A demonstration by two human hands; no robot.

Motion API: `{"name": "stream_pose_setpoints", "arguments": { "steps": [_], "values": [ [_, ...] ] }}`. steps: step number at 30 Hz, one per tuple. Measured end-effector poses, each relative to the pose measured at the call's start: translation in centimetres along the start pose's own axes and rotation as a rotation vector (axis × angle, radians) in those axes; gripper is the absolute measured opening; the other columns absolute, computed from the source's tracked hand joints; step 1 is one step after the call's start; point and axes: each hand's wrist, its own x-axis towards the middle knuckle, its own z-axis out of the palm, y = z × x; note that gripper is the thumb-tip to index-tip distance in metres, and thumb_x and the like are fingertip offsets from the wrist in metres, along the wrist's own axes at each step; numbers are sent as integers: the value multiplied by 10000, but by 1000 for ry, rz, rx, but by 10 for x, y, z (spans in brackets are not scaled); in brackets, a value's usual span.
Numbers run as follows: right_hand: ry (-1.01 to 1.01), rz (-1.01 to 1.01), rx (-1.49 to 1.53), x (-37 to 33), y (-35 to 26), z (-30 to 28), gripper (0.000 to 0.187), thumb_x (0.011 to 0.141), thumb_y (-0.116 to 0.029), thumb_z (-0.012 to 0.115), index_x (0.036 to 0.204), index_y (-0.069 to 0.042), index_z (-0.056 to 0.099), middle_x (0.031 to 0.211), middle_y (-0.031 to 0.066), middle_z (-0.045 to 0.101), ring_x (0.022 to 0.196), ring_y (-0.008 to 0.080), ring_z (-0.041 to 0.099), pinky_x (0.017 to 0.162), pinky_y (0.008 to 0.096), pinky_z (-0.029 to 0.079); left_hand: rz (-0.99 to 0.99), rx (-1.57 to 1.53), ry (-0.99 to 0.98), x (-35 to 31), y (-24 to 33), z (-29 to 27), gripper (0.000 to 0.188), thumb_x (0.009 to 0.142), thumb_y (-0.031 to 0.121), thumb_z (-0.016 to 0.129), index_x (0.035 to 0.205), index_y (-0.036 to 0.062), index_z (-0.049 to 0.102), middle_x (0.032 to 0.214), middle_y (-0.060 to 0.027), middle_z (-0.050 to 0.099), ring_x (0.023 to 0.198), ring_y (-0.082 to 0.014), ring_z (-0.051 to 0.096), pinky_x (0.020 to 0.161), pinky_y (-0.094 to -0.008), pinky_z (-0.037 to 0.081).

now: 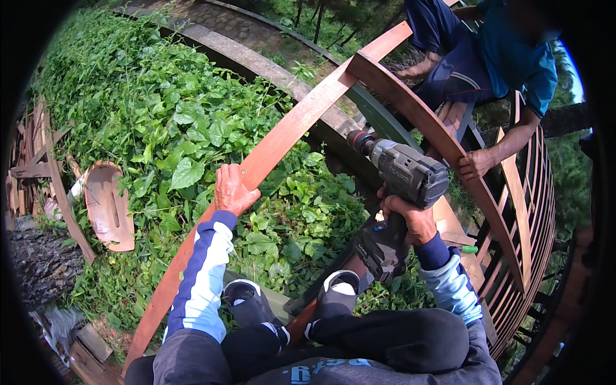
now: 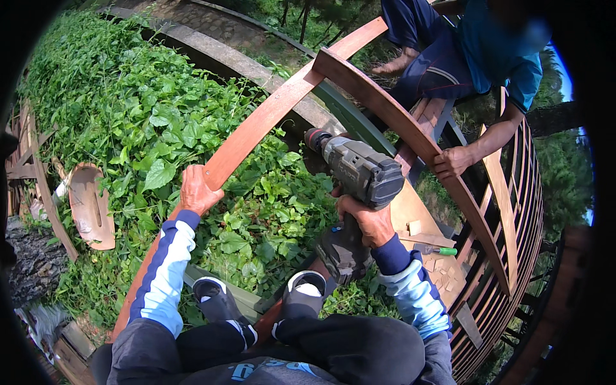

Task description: The person positions curved wooden slats onto a curved frame and uses a cordless drill to fasten them with screws. A coworker assists by holding pieces and using a utility knife nearby. The assembly progresses along the frame as additional slats are added and secured.

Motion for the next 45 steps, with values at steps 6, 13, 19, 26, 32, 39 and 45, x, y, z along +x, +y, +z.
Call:
{"name": "stream_pose_setpoints", "arguments": {
  "steps": [6,13,19,26,32,39,45],
  "values": [
    [13,-3,-201,33,-35,11,327,671,28,637,997,22,611,859,74,632,647,135,539,508,256,436,-33,-97,48,-2,-5,8,565,538,179,749,1026,10,520,995,-156,519,1006,-361,514,896,-443,453],
    [19,1,-217,19,-3,15,247,700,-1,649,945,6,626,866,62,625,702,125,568,598,257,459,-23,-125,63,-2,-4,7,559,539,172,750,1018,11,511,990,-160,517,999,-364,517,881,-438,460],
    [46,69,-165,9,18,10,282,682,-1,661,962,7,630,873,63,632,681,131,559,596,264,462,-17,-79,15,0,-1,5,559,561,207,752,1023,14,502,992,-162,496,1003,-354,495,906,-429,447],
    [61,84,-199,7,17,4,257,703,-5,646,958,17,632,862,73,633,687,136,565,613,269,466,-9,-76,58,-1,-3,7,569,547,192,759,1025,15,507,1000,-157,520,1008,-357,514,894,-432,459],
    [29,9,-320,5,16,7,209,733,-14,616,936,29,631,858,77,632,704,135,577,637,265,467,-42,-116,20,-1,-5,7,561,564,208,755,1041,23,522,999,-160,511,1013,-348,501,918,-417,445],
    [46,71,-241,7,16,12,283,739,-5,593,1019,31,606,855,78,618,679,134,559,624,263,459,-22,-115,50,-3,-7,10,559,566,201,749,1044,18,525,1001,-159,508,1005,-346,506,918,-417,446],
    [10,-19,-240,16,17,11,221,696,0,637,917,2,648,880,59,646,675,133,565,572,272,459,14,-127,62,-2,-5,6,632,546,232,808,1070,34,514,1023,-147,513,1012,-345,520,894,-432,460]
  ]
}}
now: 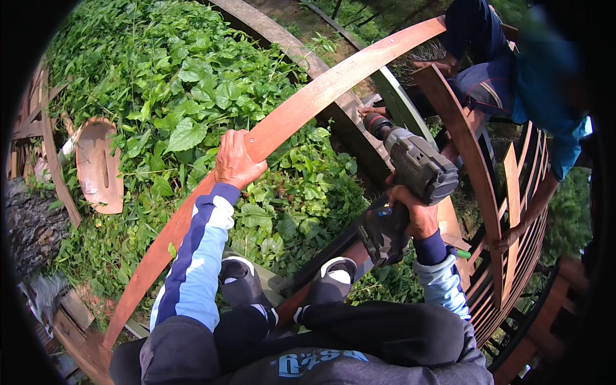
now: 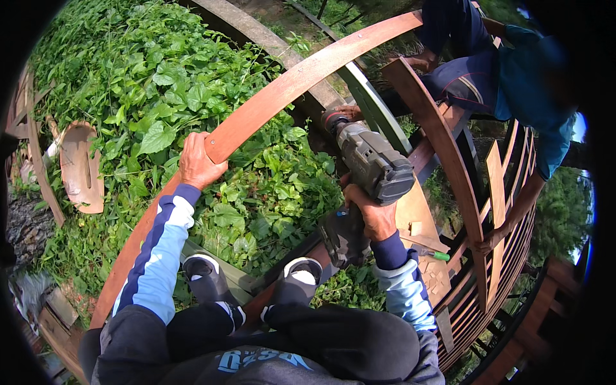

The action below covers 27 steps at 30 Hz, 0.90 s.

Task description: The person positions curved wooden slats onto a curved frame and uses a cordless drill to fasten them with screws. A coworker assists by holding pieces and using a utility knife nearby. The assembly progresses along the frame as additional slats are added and secured.

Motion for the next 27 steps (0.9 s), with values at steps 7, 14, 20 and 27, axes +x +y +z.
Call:
{"name": "stream_pose_setpoints", "arguments": {
  "steps": [7,14,20,27],
  "values": [
    [26,12,110,-7,5,8,371,713,36,602,1084,28,595,904,95,634,682,146,569,581,274,464,-78,-449,12,-9,-21,-24,929,559,365,863,1316,39,434,1208,-159,513,1123,-342,502,1009,-445,409],
    [19,60,64,-15,5,12,339,750,56,566,1089,54,568,915,112,609,652,143,551,585,270,465,-35,-4,-136,-30,-23,-23,969,579,531,838,1324,54,443,1271,-173,533,1189,-346,506,1027,-449,405],
    [43,79,121,-17,7,11,350,739,54,566,1090,48,559,904,111,601,638,146,543,568,275,478,-61,22,-126,-16,-10,-16,1002,595,598,812,1339,45,433,1274,-175,536,1209,-347,495,1049,-468,367],
    [41,83,46,-15,-2,10,366,694,31,629,1059,26,608,880,90,640,685,148,564,564,268,454,-100,53,-76,-12,2,0,808,659,428,827,1270,42,466,1187,-173,583,1105,-338,563,959,-436,454]
  ]
}}
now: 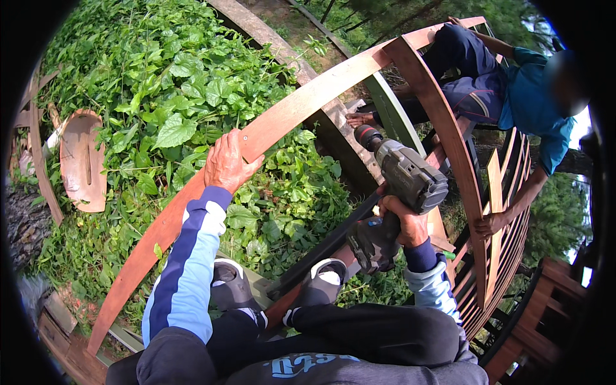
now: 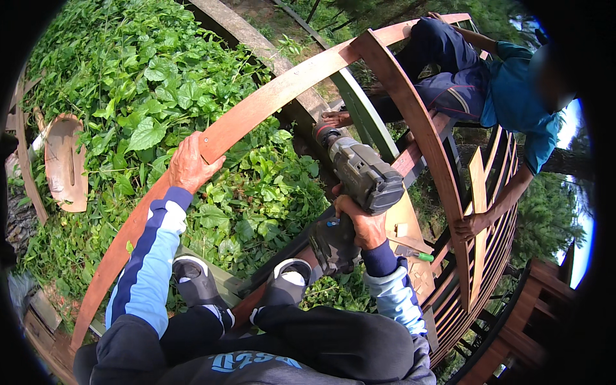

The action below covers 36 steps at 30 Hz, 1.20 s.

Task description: The person positions curved wooden slats onto a curved frame and uses a cordless drill to fasten them with screws. A coworker assists by holding pieces and using a utility knife nearby. The assembly progresses along the frame as additional slats are added and secured.

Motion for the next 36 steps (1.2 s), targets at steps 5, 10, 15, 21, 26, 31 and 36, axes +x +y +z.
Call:
{"name": "stream_pose_setpoints", "arguments": {
  "steps": [5,10,15,21,26,31,36],
  "values": [
    [-95,-8,-62,23,-29,-2,322,752,-2,603,1069,51,580,870,104,615,673,152,560,609,285,474,2,4,40,-2,-3,5,702,675,363,812,1209,46,484,1123,-159,594,1067,-335,573,936,-427,468],
    [-143,-30,-162,77,-67,1,185,710,-16,632,883,48,637,718,75,606,562,133,541,517,258,442,11,-15,52,0,-4,5,686,656,325,801,1194,41,483,1105,-162,589,1058,-339,570,927,-431,469],
    [-198,82,-176,133,-96,13,169,747,-35,645,896,43,626,700,86,612,543,134,564,497,274,482,-6,-30,26,0,-4,5,718,632,292,791,1217,25,472,1129,-179,575,1081,-345,556,941,-428,463],
    [-195,176,-58,160,-106,24,222,754,-12,634,958,63,589,795,139,626,573,161,585,514,304,518,-27,-12,-19,0,-4,5,762,640,340,797,1242,26,452,1166,-162,554,1121,-325,529,968,-417,441],
    [-221,167,-151,157,-115,28,196,785,-37,618,957,54,594,794,124,625,591,156,575,521,298,513,-31,6,-41,-1,-4,5,774,650,363,796,1253,32,441,1184,-150,541,1138,-314,517,971,-409,434],
    [-274,128,-191,156,-121,29,209,766,-34,627,954,50,588,797,125,625,589,161,583,512,303,513,-33,6,-34,0,-2,4,766,645,357,800,1241,35,442,1162,-152,551,1123,-317,524,961,-413,442],
    [-285,171,-161,165,-122,25,175,769,-38,632,924,33,593,778,119,612,598,157,577,507,299,505,-28,-12,-15,-1,-2,2,731,639,329,795,1219,40,457,1139,-160,564,1102,-331,536,951,-425,451]
  ]
}}
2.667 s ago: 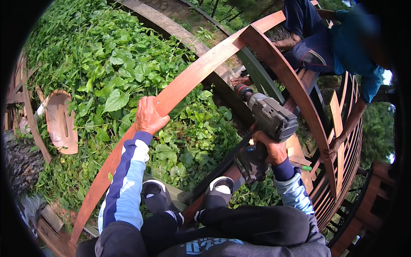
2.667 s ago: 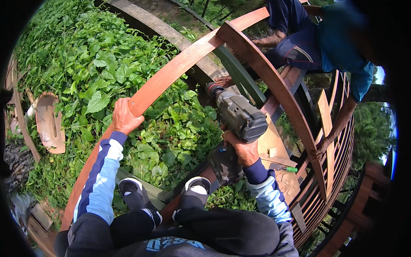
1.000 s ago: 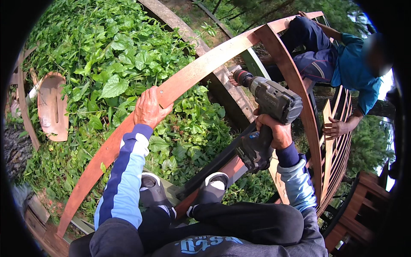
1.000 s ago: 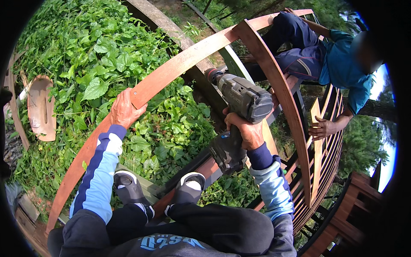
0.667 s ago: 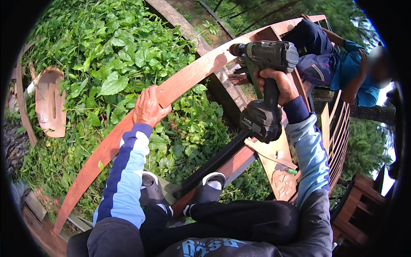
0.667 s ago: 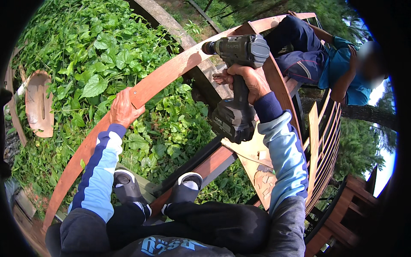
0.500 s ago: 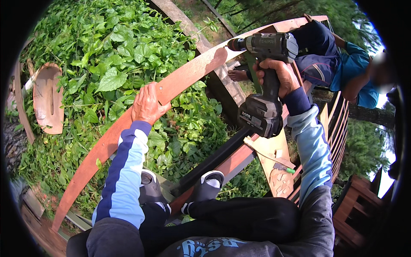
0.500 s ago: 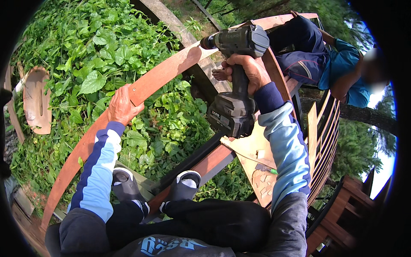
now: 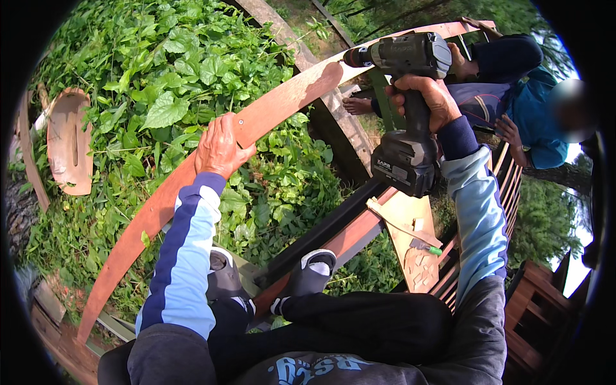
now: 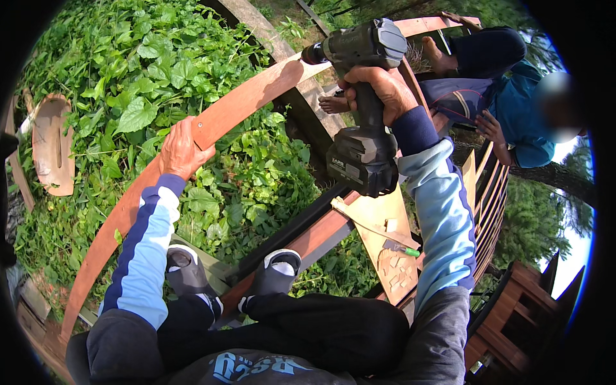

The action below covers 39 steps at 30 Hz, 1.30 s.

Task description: The person positions curved wooden slats onto a curved frame and uses a cordless drill to fasten them with screws. A coworker assists by holding pieces and using a utility knife nearby. The assembly progresses along the frame as additional slats are added and secured.

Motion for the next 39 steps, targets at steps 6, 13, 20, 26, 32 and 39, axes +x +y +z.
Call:
{"name": "stream_pose_setpoints", "arguments": {
  "steps": [6,13,20,26,32,39],
  "values": [
    [19,-33,-57,1,-9,-3,181,766,-35,639,921,52,604,802,144,629,603,167,579,509,310,507,12,-12,20,1,-1,1,715,640,309,785,1217,35,464,1138,-166,568,1096,-339,543,948,-431,453],
    [47,-11,-44,2,-7,-4,179,778,-39,636,922,64,613,808,148,639,598,165,581,517,307,514,14,-8,11,0,-2,2,732,640,333,802,1212,41,452,1155,-149,565,1119,-318,529,955,-420,444],
    [20,24,-16,6,-5,-13,162,796,-43,626,910,72,617,815,139,646,616,153,591,527,304,529,4,-6,0,0,-2,2,754,643,341,804,1236,41,448,1166,-146,563,1124,-311,529,961,-417,445],
    [26,33,-9,9,-3,-18,168,803,-46,621,931,63,613,846,147,656,629,152,595,529,306,534,8,-18,17,1,-3,4,727,644,298,788,1239,34,466,1157,-172,567,1101,-342,553,960,-423,462],
    [-4,129,37,12,-8,-21,216,797,-43,628,983,61,593,865,150,652,628,142,590,530,305,535,15,-24,37,1,-2,4,736,637,298,797,1238,30,467,1148,-174,570,1093,-345,555,955,-428,462],
    [-40,72,-148,19,-29,-9,218,772,-73,649,950,44,601,822,112,641,600,110,585,530,268,527,1,-12,18,1,-2,3,740,636,303,798,1237,22,470,1151,-178,572,1090,-343,560,954,-425,462]
  ]
}}
